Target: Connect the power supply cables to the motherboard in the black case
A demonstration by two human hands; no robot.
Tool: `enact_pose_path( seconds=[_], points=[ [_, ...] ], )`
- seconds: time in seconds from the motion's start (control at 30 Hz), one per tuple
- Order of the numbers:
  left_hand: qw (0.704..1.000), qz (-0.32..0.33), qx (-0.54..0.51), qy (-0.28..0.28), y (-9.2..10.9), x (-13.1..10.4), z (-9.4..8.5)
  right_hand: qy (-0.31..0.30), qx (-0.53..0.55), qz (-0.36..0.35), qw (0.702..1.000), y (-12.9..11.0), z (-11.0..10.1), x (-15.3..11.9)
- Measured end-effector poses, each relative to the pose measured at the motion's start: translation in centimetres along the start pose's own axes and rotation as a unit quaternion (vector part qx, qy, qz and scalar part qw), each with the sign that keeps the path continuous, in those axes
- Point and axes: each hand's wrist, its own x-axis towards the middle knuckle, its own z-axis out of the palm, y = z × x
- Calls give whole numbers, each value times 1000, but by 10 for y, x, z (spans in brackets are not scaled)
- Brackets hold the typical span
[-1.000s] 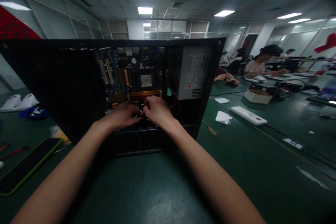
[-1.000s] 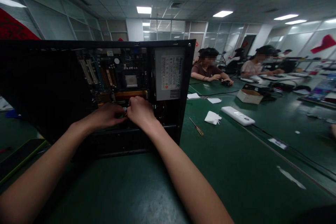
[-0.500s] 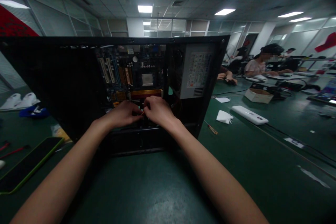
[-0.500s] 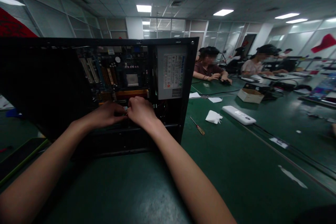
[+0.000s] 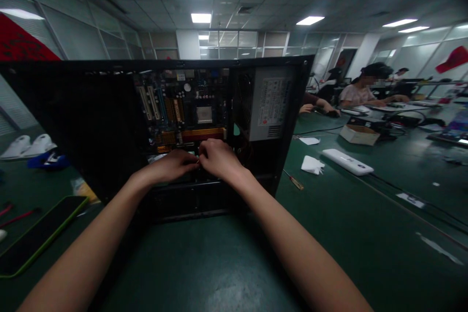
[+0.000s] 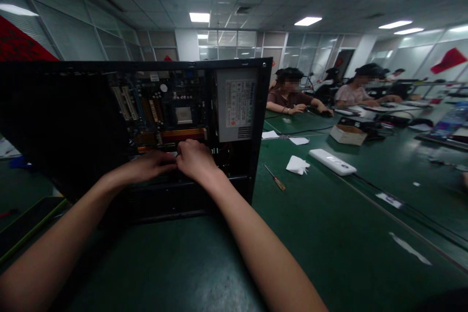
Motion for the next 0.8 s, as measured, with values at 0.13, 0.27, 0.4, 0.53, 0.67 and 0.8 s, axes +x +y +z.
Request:
enact_pose_path(
  seconds=[0.13,0.27,0.4,0.53,0.67,0.8],
  points=[
    [1000,-20,3,-24,-4,3,-1,3,-2,-16,1000,0,2,0],
    [999,-12,2,-44,-9,4,2,-60,6,-59,996,1,3,-1],
    [999,-5,38,-8,-9,1,7,-99,9,-72,992,3,4,-2],
    [997,-17,82,2,-3,0,10,-172,-7,-57,983,4,5,2],
    [994,-27,106,2,2,0,10,-358,-16,-26,933,4,4,9],
    [992,-40,117,2,6,-1,9,-441,-13,27,897,8,7,14]
  ],
)
